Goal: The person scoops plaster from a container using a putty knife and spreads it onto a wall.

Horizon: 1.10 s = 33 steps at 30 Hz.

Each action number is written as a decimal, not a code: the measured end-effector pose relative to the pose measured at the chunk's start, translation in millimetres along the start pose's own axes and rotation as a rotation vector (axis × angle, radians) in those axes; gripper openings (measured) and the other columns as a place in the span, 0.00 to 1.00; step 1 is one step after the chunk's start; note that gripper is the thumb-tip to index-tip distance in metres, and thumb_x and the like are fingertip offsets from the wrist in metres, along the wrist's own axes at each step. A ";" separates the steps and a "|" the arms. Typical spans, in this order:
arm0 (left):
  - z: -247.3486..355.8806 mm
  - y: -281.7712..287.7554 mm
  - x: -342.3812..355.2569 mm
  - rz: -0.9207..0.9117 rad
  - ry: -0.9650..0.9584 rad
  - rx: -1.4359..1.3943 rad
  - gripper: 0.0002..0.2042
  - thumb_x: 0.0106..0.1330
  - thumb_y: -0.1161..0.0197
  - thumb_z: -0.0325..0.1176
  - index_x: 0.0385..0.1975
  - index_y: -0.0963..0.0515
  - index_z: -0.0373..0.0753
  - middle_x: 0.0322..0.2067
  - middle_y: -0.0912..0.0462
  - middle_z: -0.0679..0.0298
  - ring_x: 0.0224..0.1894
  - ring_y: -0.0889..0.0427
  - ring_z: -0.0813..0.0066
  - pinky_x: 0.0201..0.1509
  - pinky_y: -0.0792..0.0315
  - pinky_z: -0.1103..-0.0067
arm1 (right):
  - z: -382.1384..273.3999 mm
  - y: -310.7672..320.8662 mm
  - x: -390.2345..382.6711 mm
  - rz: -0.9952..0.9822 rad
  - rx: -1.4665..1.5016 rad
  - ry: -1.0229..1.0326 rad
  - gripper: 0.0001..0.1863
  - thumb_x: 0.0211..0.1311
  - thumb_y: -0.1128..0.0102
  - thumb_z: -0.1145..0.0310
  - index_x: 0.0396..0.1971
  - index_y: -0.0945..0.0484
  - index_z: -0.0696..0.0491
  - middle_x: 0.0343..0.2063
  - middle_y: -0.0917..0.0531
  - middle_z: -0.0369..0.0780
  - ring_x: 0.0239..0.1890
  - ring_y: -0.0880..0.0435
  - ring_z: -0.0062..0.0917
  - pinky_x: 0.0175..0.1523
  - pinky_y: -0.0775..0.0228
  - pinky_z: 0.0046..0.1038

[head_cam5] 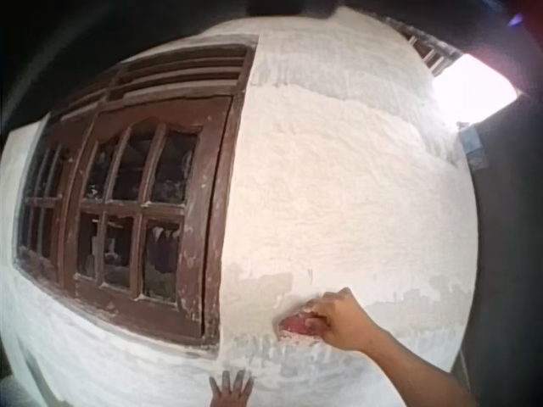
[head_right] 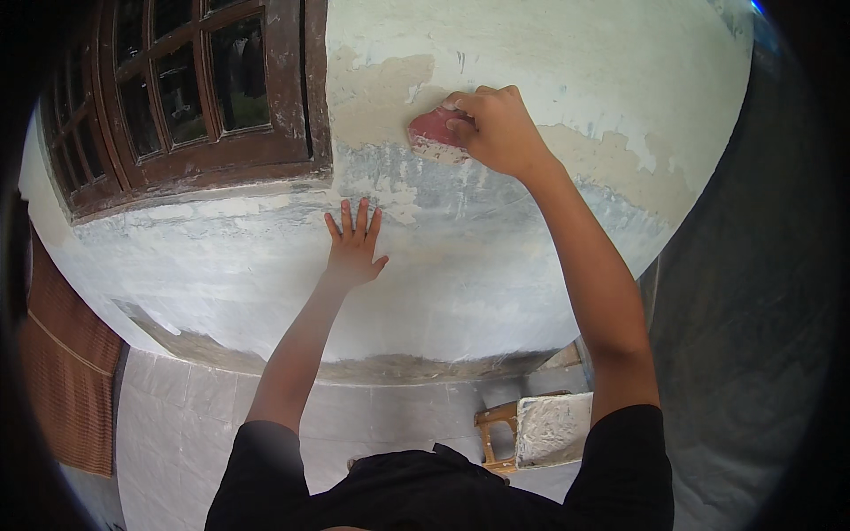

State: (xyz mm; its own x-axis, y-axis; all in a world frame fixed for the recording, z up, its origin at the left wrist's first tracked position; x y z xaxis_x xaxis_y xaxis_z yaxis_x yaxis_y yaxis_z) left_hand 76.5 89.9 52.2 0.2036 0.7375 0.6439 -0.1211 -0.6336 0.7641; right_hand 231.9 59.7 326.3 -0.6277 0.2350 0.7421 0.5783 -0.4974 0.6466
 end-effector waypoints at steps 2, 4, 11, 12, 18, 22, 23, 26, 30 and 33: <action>2.2 -1.9 1.2 -0.016 0.005 -0.009 0.48 0.51 0.34 0.49 0.69 0.54 0.44 0.71 0.63 0.54 0.71 0.68 0.43 0.65 0.72 0.39 | 4.7 -5.3 1.9 -0.003 -0.045 0.052 0.12 0.50 0.36 0.76 0.37 0.20 0.59 0.23 0.21 0.48 0.22 0.23 0.33 0.32 0.31 0.28; 2.6 -3.2 2.3 -0.032 0.011 -0.015 0.48 0.51 0.34 0.49 0.69 0.54 0.44 0.71 0.63 0.54 0.71 0.68 0.43 0.65 0.73 0.39 | 25.7 10.3 5.4 0.030 -0.127 -0.086 0.11 0.52 0.37 0.75 0.37 0.20 0.59 0.24 0.20 0.47 0.22 0.24 0.30 0.32 0.31 0.28; 0.7 -9.2 1.0 -0.081 -0.019 0.097 0.49 0.54 0.37 0.54 0.69 0.58 0.39 0.70 0.68 0.47 0.70 0.74 0.36 0.62 0.74 0.37 | 40.1 14.3 6.4 -0.078 0.192 -0.306 0.12 0.54 0.40 0.71 0.38 0.19 0.57 0.25 0.17 0.48 0.23 0.18 0.32 0.33 0.27 0.29; -0.6 -8.9 0.6 -0.082 -0.012 0.094 0.49 0.53 0.37 0.53 0.69 0.57 0.39 0.70 0.67 0.47 0.70 0.73 0.36 0.62 0.74 0.37 | 29.8 6.4 8.6 -0.048 0.096 -0.185 0.12 0.53 0.40 0.71 0.39 0.19 0.57 0.24 0.18 0.48 0.24 0.19 0.34 0.33 0.28 0.31; 3.9 -10.6 2.1 -0.092 -0.019 0.044 0.49 0.53 0.36 0.51 0.69 0.58 0.39 0.70 0.67 0.47 0.70 0.73 0.36 0.62 0.74 0.37 | 45.1 27.4 5.4 0.059 0.005 -0.286 0.13 0.54 0.40 0.71 0.39 0.20 0.58 0.27 0.16 0.47 0.28 0.17 0.33 0.36 0.27 0.30; 2.7 -7.9 1.0 -0.069 -0.028 0.057 0.49 0.54 0.36 0.51 0.69 0.58 0.39 0.70 0.67 0.47 0.69 0.73 0.36 0.62 0.75 0.37 | 47.2 41.1 -2.8 0.113 0.222 -0.382 0.12 0.55 0.41 0.71 0.39 0.20 0.60 0.26 0.16 0.46 0.28 0.18 0.29 0.36 0.27 0.28; 1.6 -7.8 1.1 -0.073 -0.025 0.061 0.49 0.54 0.36 0.51 0.69 0.58 0.40 0.70 0.67 0.47 0.70 0.73 0.36 0.62 0.75 0.37 | 41.7 41.1 -2.1 0.114 0.232 -0.342 0.12 0.55 0.41 0.71 0.39 0.20 0.60 0.26 0.17 0.46 0.27 0.18 0.29 0.36 0.28 0.29; 1.3 -7.6 0.1 -0.074 -0.025 0.062 0.48 0.54 0.36 0.51 0.70 0.58 0.40 0.70 0.67 0.47 0.70 0.73 0.36 0.62 0.74 0.37 | 38.3 12.8 -2.4 -0.013 0.191 -0.318 0.12 0.55 0.41 0.71 0.39 0.20 0.59 0.25 0.17 0.47 0.27 0.19 0.29 0.36 0.28 0.28; 3.7 -9.0 0.5 -0.078 -0.021 0.049 0.48 0.54 0.36 0.51 0.69 0.58 0.40 0.70 0.67 0.47 0.70 0.72 0.36 0.63 0.74 0.37 | 34.8 7.3 5.2 0.013 0.018 -0.181 0.12 0.55 0.41 0.71 0.38 0.20 0.58 0.23 0.19 0.46 0.26 0.20 0.28 0.36 0.29 0.28; 6.7 -12.2 0.9 -0.085 -0.024 0.043 0.48 0.53 0.36 0.51 0.69 0.57 0.40 0.70 0.67 0.48 0.70 0.72 0.36 0.63 0.74 0.37 | 48.0 39.7 0.2 0.110 0.102 -0.310 0.10 0.56 0.42 0.72 0.37 0.20 0.59 0.24 0.19 0.46 0.27 0.19 0.30 0.36 0.28 0.28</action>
State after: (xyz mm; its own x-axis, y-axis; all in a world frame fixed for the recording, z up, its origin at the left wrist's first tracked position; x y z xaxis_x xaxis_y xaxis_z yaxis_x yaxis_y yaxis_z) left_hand 84.7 96.8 43.2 0.2350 0.7836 0.5750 -0.0605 -0.5787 0.8133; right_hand 279.8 80.1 360.6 -0.3795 0.4349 0.8166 0.6928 -0.4514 0.5624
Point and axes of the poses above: each hand's wrist, its own x-axis towards the middle knuckle, its own y-axis out of the back of the hand, z = x × y, the point moved 10 cm from there along x, towards the middle knuckle
